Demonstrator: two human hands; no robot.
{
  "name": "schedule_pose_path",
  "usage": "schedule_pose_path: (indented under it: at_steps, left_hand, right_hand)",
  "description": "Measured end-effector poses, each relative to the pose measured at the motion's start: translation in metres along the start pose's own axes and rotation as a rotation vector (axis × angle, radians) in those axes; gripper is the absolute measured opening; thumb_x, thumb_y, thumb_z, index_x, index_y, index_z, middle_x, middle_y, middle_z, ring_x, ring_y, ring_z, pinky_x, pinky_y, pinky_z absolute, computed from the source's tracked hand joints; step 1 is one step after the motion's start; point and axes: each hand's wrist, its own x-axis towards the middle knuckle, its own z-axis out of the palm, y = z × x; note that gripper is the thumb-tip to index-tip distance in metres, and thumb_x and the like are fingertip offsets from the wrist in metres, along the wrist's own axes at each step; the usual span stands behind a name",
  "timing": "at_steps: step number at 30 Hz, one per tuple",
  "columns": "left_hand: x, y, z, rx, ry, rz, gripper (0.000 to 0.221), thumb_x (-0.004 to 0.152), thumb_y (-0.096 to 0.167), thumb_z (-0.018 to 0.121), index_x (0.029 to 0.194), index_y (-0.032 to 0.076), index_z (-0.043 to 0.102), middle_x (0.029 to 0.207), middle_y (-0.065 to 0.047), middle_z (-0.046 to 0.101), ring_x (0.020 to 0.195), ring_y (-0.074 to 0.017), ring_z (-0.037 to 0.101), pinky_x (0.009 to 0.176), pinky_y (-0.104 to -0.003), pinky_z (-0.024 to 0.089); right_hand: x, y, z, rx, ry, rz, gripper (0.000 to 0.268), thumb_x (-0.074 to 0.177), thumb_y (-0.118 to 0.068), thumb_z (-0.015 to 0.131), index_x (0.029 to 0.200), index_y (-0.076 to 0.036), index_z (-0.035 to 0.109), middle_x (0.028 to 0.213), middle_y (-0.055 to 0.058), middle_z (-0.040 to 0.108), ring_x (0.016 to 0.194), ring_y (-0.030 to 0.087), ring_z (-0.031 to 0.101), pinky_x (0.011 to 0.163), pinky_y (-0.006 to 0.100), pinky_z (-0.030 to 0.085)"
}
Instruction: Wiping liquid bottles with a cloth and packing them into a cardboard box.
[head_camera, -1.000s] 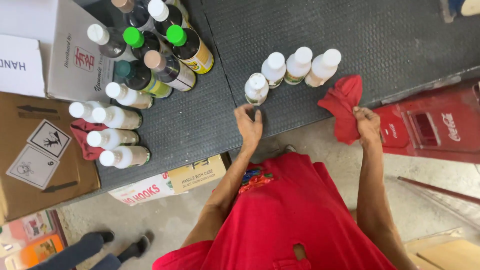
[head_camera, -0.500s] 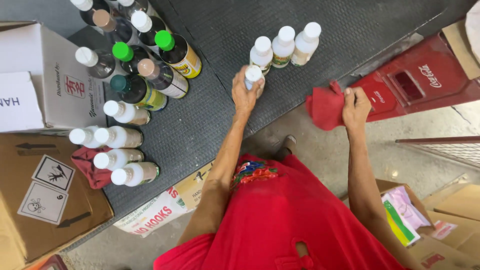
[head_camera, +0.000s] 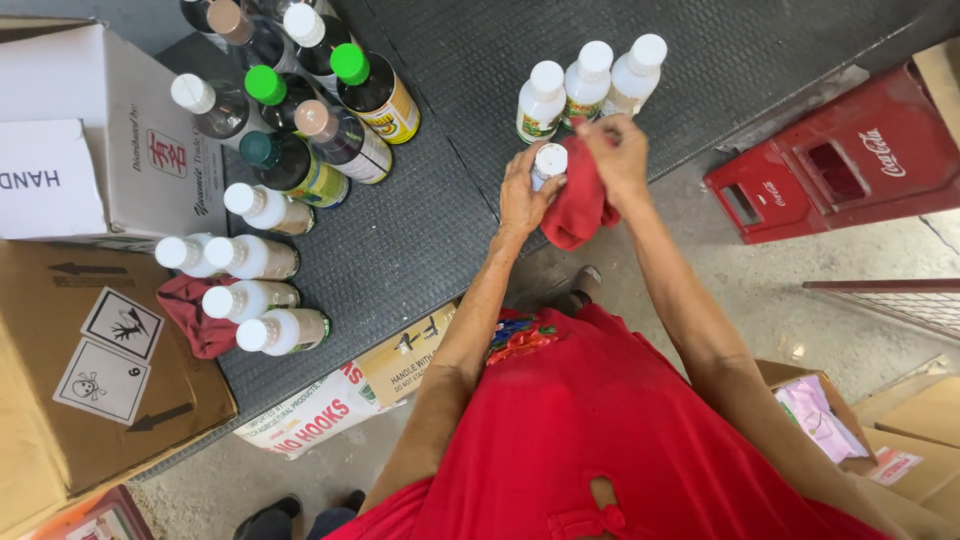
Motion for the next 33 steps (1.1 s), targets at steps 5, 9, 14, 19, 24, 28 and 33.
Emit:
schedule_pose_path:
  at_steps: [5,9,14,19,24,28,33]
  left_hand:
    - [-0.003,-0.016,0.003,-0.002,-0.015,0.075,0.07,0.079,0.013,0.08,0.144,0.006,0.052,0.129,-0.018,0.063,0.121,-0.0396,0.058,0.104,-0.045,0.048]
    - [-0.002,-0.018,0.005,0.008,-0.03,0.067,0.069,0.081,0.012,0.08,0.144,0.004,0.052,0.129,-0.017,0.063,0.121,-0.0391,0.058,0.105,-0.045,0.048]
    - [-0.001,-0.026,0.012,0.045,-0.019,0.041,0.066,0.081,0.013,0.081,0.14,0.001,0.054,0.127,-0.016,0.063,0.118,-0.0371,0.06,0.101,-0.042,0.051]
    - [-0.004,-0.022,0.011,0.053,-0.003,0.074,0.062,0.08,0.015,0.082,0.134,-0.001,0.056,0.122,-0.017,0.063,0.115,-0.0394,0.06,0.096,-0.044,0.051]
    - [0.002,-0.022,0.008,0.042,-0.018,0.075,0.052,0.078,0.015,0.082,0.124,0.001,0.061,0.117,-0.016,0.064,0.113,-0.0397,0.061,0.094,-0.045,0.052]
    - [0.002,-0.015,0.006,0.062,-0.011,0.074,0.052,0.08,0.014,0.079,0.127,0.002,0.058,0.115,-0.016,0.063,0.11,-0.04,0.061,0.093,-0.047,0.051]
    - [0.001,-0.033,0.013,0.062,0.018,0.111,0.053,0.078,0.013,0.077,0.125,0.001,0.055,0.117,-0.019,0.061,0.109,-0.0428,0.059,0.089,-0.048,0.05]
  right_hand:
    - [-0.041,-0.04,0.034,-0.695,-0.253,-0.569,0.014,0.093,-0.007,0.074,0.106,-0.002,0.071,0.102,0.018,0.062,0.096,0.036,0.064,0.083,0.044,0.052]
    - [-0.044,-0.051,0.026,-0.744,-0.428,-0.573,0.011,0.094,-0.002,0.067,0.104,-0.002,0.07,0.102,0.017,0.062,0.096,0.038,0.064,0.082,0.046,0.052]
    - [-0.022,-0.044,0.037,-0.913,-0.33,-0.729,0.006,0.092,-0.002,0.068,0.098,-0.003,0.07,0.098,0.018,0.059,0.094,0.039,0.061,0.081,0.048,0.051]
    - [-0.031,-0.041,0.035,-0.943,-0.315,-0.716,0.003,0.092,-0.004,0.069,0.095,-0.003,0.068,0.096,0.017,0.059,0.093,0.04,0.06,0.079,0.05,0.05]
    - [-0.044,-0.045,0.037,-0.92,-0.337,-0.717,0.007,0.089,-0.004,0.067,0.096,-0.002,0.068,0.097,0.018,0.06,0.092,0.04,0.059,0.08,0.051,0.049]
    - [-0.032,-0.047,0.041,-0.975,-0.295,-0.747,0.006,0.092,-0.006,0.07,0.098,-0.003,0.068,0.099,0.017,0.061,0.095,0.04,0.06,0.082,0.05,0.05]
    - [-0.042,-0.041,0.045,-1.032,-0.287,-0.697,0.007,0.089,-0.006,0.07,0.094,-0.002,0.068,0.099,0.018,0.061,0.094,0.04,0.061,0.082,0.05,0.05]
